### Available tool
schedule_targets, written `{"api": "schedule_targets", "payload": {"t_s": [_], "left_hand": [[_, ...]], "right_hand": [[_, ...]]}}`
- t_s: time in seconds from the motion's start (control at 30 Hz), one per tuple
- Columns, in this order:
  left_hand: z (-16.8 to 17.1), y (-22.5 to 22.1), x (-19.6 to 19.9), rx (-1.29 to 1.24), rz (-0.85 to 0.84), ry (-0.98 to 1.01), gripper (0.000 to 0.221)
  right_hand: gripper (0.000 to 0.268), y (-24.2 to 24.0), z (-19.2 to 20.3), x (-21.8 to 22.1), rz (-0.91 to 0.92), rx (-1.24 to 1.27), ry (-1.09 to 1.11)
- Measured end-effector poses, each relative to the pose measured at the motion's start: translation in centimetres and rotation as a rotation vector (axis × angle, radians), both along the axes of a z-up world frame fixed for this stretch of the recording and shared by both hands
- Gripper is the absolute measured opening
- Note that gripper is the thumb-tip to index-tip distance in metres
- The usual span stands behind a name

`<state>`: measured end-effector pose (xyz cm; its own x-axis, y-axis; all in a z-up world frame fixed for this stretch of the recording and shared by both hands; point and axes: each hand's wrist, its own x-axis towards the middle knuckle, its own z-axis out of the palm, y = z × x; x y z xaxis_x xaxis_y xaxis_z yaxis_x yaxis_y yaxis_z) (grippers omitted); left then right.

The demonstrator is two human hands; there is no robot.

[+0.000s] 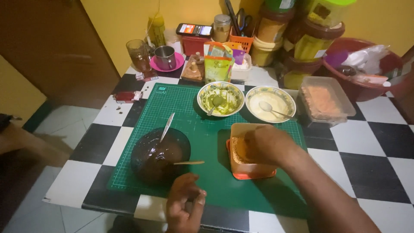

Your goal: Applying chocolate frosting to a donut with a spoon and then dipping it into sprinkles before placing it in a tray.

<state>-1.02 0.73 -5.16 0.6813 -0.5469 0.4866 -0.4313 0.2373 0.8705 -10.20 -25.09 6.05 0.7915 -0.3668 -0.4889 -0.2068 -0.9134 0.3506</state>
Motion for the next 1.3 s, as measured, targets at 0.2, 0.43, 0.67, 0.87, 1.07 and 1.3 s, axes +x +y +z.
{"api": "schedule_targets", "payload": {"t_s": [0.2,0.43,0.67,0.87,1.07,1.3], "left_hand": [[0.8,0.0,0.1,0.018,0.016,-0.147,0.004],[-0.4,-0.1,-0.5,-0.028,-0.019,0.073,0.009],[0.5,-0.1,-1.0,0.173,0.102,0.168,0.009],[0.5,0.0,-0.4,-0.007,-0.006,0.031,0.006],[-0.2,-0.1,-0.4,0.025,0.034,-0.014,0.008],[0.0,-0.1,-0.2,0.006,-0.007,0.015,0.006]], "right_hand": [[0.031,-0.3,-0.1,-0.2,-0.255,0.069,-0.172],[0.044,0.8,3.8,0.0,-0.384,0.120,-0.067],[0.039,1.5,2.6,0.6,-0.543,0.143,-0.177],[0.022,0.6,0.6,0.1,-0.302,0.097,-0.311],[0.036,-0.3,0.6,0.0,-0.228,0.118,-0.190],[0.035,1.7,2.1,0.5,-0.523,0.132,-0.264]]}}
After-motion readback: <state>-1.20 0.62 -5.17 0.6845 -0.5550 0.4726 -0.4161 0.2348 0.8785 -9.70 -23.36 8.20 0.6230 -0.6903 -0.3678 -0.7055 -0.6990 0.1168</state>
